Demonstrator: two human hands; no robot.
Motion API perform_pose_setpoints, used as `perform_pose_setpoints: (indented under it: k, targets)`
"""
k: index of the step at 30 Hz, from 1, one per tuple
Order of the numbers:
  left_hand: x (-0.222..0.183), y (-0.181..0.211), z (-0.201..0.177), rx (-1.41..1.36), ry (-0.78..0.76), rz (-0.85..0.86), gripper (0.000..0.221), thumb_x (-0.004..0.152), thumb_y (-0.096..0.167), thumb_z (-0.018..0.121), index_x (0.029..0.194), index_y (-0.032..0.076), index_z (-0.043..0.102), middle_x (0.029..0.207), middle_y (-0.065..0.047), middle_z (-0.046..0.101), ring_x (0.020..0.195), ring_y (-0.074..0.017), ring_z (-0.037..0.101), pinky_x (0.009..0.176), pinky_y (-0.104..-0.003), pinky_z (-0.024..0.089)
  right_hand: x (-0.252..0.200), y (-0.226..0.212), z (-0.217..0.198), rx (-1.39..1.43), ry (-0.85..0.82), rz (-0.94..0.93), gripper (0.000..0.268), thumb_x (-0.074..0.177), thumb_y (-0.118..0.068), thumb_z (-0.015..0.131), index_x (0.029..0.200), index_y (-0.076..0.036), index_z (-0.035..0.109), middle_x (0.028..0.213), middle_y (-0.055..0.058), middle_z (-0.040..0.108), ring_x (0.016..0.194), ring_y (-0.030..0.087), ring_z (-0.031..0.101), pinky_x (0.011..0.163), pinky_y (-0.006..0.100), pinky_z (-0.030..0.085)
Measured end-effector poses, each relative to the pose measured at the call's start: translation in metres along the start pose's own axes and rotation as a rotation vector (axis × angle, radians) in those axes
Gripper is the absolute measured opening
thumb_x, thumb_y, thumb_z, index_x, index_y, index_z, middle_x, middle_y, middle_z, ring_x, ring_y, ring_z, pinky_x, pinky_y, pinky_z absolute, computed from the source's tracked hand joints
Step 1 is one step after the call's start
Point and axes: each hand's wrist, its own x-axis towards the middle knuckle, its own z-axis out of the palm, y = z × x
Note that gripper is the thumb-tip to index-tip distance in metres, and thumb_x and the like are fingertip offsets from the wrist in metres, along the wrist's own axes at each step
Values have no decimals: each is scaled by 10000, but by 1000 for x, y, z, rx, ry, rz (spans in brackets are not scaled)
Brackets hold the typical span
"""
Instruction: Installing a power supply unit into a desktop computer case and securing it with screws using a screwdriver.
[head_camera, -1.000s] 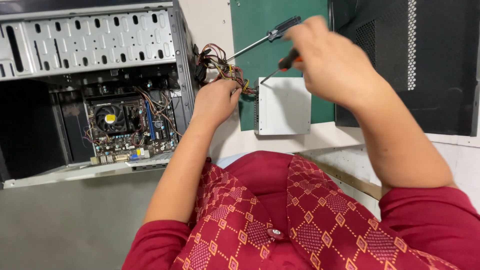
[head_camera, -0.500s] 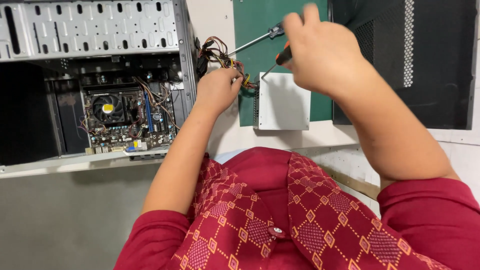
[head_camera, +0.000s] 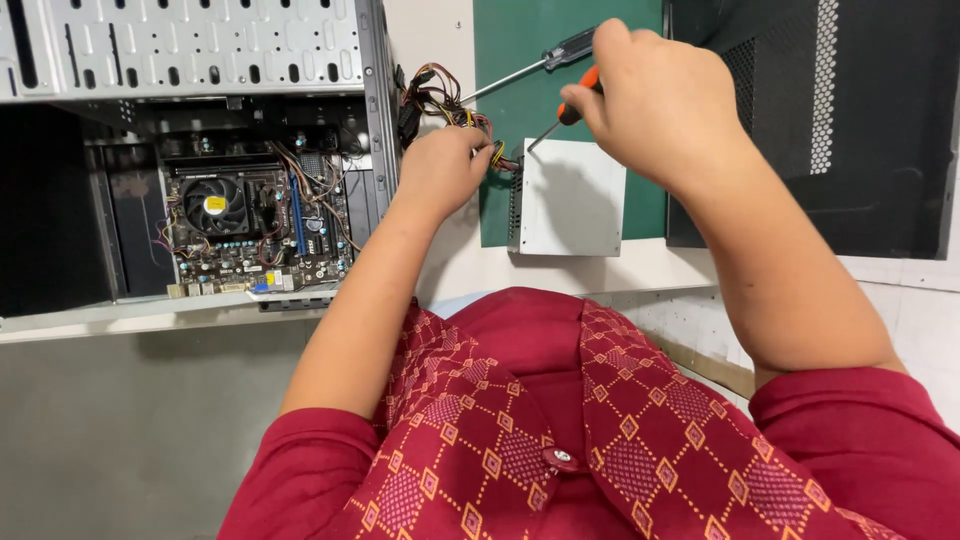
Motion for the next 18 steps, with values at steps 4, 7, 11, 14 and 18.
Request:
perform_pose_setpoints:
  k: [4,7,11,14,18]
  targets:
    - [-1,1,-5,-33,13,23,247,984,283,553,971,143,757,848,-64,759,785,-363,669,626,-501,507,3,14,12,-203,-142,336,672,1118,-725,517,851,-165,773,710,88,766,655,365,778,531,440,547]
    - [-1,2,-4,16,-36,-5,253,989,284,539,981,158,759,906,-66,762,822,-367,672,633,-516,518,-2,19,-18,-1,-228,169,710,1053,-698,579,1168,-3,661,1082,232,654,819,518,720,638,589,561]
    - [-1,1,-1,35,-45,-15,258,992,283,537,988,164,765,922,-58,764,813,-364,680,611,-517,527,-7,8,-48,397,-224,27,328,998,-34,575,1321,-18,518,1247,267,534,821,554,614,582,630,454]
    - [1,-1,-1,50,-54,-17,260,996,292,535,1015,172,765,947,-53,761,826,-358,683,618,-513,528,-5,13,-20,182,-144,116,337,1098,-365,625,1176,-43,560,956,206,680,758,488,667,532,569,487]
    - [0,-2,2,88,-29,21,248,980,272,543,987,160,765,934,-69,760,837,-362,681,615,-528,528,-3,25,20,-210,-6,156,682,1179,-708,547,836,-132,671,655,66,700,565,349,712,455,432,486]
